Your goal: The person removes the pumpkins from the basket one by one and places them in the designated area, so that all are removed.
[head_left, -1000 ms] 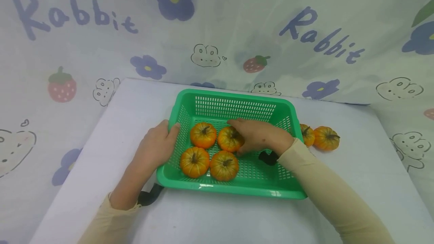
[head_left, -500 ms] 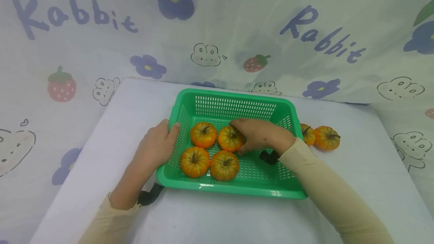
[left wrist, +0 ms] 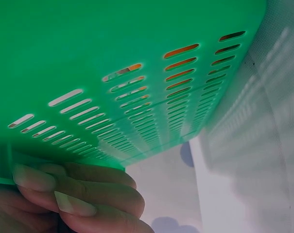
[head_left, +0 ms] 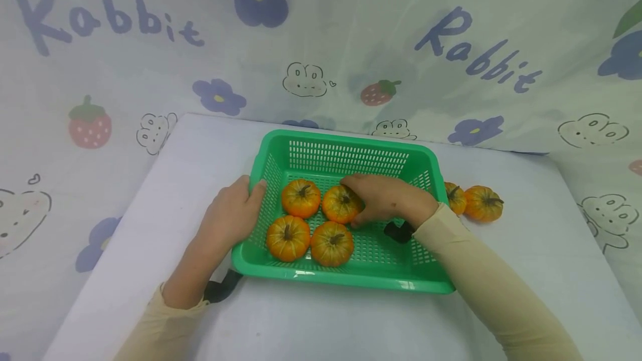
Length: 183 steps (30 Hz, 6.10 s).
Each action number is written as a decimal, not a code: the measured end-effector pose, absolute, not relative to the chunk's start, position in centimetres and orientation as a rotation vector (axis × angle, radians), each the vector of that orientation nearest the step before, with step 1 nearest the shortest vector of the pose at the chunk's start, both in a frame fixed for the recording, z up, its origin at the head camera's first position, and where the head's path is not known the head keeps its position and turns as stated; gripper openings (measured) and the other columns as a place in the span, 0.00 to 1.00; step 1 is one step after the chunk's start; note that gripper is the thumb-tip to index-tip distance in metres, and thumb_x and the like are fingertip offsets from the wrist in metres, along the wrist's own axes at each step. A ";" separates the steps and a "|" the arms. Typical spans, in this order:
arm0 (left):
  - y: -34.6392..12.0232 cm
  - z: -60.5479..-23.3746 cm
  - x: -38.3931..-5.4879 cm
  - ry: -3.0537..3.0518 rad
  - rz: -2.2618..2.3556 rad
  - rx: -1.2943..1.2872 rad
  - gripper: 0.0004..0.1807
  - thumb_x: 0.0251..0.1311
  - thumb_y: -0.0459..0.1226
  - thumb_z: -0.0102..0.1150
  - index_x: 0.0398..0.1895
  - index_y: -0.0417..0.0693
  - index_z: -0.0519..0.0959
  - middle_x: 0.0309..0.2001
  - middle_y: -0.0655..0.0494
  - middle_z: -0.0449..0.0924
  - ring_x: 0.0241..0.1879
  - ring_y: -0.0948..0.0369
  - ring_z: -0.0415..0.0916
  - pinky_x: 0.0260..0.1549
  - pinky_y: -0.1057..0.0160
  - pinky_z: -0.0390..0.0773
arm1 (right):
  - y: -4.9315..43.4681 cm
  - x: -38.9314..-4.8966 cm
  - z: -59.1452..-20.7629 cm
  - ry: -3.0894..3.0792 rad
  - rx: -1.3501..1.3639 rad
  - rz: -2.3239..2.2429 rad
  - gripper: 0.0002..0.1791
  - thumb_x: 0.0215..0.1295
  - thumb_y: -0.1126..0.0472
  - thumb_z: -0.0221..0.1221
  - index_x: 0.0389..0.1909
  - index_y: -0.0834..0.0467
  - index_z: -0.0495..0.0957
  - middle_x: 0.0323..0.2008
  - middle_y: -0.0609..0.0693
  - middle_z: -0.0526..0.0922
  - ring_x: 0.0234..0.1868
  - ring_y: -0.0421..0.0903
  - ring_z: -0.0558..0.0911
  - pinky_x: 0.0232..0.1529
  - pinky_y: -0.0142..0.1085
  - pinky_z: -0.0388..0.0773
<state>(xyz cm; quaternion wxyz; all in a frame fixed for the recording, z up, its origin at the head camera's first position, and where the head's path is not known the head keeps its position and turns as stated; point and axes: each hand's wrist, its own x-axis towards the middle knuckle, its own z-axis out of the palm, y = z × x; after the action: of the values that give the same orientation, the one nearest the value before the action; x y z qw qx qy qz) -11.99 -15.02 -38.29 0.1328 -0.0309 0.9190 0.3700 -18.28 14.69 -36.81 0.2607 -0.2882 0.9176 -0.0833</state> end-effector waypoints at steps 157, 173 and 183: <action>-15.3 -37.9 -12.0 2.648 1.080 -0.090 0.27 0.82 0.56 0.34 0.50 0.39 0.69 0.32 0.42 0.76 0.21 0.54 0.79 0.18 0.58 0.82 | 33.8 -4.3 -33.4 3.047 -0.242 -0.869 0.49 0.63 0.55 0.75 0.81 0.49 0.59 0.73 0.64 0.70 0.64 0.76 0.73 0.51 0.09 0.56; -15.2 -38.0 -11.9 2.661 1.069 -0.086 0.27 0.82 0.56 0.34 0.51 0.39 0.69 0.32 0.43 0.76 0.23 0.54 0.78 0.19 0.58 0.82 | 34.8 -4.2 -36.9 2.937 -0.034 -0.842 0.50 0.70 0.46 0.69 0.82 0.59 0.52 0.71 0.74 0.66 0.64 0.79 0.71 0.53 0.74 0.71; -15.2 -38.0 -11.9 2.659 1.075 -0.085 0.27 0.82 0.56 0.34 0.51 0.39 0.69 0.32 0.44 0.75 0.23 0.54 0.78 0.19 0.58 0.82 | 34.4 -4.5 -38.8 2.852 -0.029 -0.844 0.51 0.71 0.42 0.66 0.80 0.64 0.51 0.71 0.75 0.65 0.67 0.79 0.69 0.56 0.75 0.70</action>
<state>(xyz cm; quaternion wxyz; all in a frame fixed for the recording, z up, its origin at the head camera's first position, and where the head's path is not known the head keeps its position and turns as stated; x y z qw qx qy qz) -11.94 -15.18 -38.03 0.1356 -0.0294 0.9181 0.3713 -4.49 34.39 -38.81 0.0837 -0.0098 0.9555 -0.2828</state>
